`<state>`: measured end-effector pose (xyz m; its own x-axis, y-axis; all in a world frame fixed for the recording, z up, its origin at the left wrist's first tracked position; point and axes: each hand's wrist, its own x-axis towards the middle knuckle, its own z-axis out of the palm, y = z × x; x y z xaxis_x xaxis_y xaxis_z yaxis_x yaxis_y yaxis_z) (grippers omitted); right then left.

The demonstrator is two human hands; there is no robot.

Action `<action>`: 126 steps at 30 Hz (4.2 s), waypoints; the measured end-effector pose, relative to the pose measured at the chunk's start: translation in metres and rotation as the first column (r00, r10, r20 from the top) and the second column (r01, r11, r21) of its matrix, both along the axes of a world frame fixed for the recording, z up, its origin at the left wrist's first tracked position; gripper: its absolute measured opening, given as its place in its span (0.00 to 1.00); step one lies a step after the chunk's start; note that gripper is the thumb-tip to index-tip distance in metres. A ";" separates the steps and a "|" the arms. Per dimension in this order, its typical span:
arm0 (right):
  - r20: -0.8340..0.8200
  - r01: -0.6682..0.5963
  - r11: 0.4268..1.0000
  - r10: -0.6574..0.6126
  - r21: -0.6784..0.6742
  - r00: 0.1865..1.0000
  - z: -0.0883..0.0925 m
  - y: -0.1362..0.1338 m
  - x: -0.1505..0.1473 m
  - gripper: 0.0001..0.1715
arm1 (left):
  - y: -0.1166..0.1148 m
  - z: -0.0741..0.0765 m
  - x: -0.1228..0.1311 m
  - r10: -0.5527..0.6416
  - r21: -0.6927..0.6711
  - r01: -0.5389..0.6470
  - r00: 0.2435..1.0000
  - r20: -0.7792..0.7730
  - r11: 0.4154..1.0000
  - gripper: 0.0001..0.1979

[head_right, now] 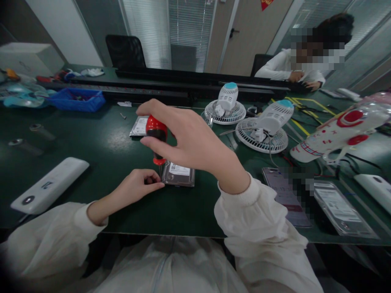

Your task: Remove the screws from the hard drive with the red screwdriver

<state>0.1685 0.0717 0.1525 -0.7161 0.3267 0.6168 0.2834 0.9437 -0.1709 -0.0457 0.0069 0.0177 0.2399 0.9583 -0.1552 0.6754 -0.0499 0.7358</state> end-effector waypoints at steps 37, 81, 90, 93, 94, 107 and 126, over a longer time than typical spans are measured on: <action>0.024 -0.109 0.990 0.112 -0.093 0.993 -0.002 0.001 -0.001 0.28 | -0.002 0.001 0.000 0.008 0.000 -0.008 1.000 -0.003 1.000 0.14; -0.126 -0.243 0.924 0.214 -0.296 0.969 0.001 -0.002 -0.001 0.16 | -0.002 0.001 -0.001 0.008 0.001 -0.008 1.000 -0.001 1.000 0.15; -0.204 0.004 0.993 -0.027 -0.114 0.979 0.019 -0.014 0.022 0.15 | -0.001 -0.001 -0.001 0.006 0.005 -0.006 1.000 0.005 1.000 0.14; -0.301 0.187 0.982 -0.172 0.022 0.938 0.028 -0.026 0.039 0.13 | -0.002 -0.001 -0.001 0.002 0.011 -0.002 1.000 -0.003 1.000 0.14; -0.333 0.251 0.965 -0.214 0.071 0.918 0.029 -0.030 0.044 0.13 | -0.002 -0.001 -0.001 0.000 0.016 0.000 1.000 -0.003 1.000 0.13; -0.268 0.459 0.848 -0.392 0.265 0.880 -0.093 -0.077 0.107 0.27 | -0.001 -0.003 -0.002 -0.002 0.010 0.002 1.000 0.011 1.000 0.11; 0.285 0.416 0.908 -0.410 0.042 0.866 -0.137 -0.122 0.102 0.15 | 0.000 -0.005 -0.002 -0.001 0.035 0.001 1.000 -0.009 0.999 0.15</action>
<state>0.2704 -0.0499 0.0152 -0.6550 0.6411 0.4000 0.6852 0.7271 -0.0434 -0.0476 0.0065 0.0130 0.2394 0.9630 -0.1236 0.6820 -0.0761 0.7274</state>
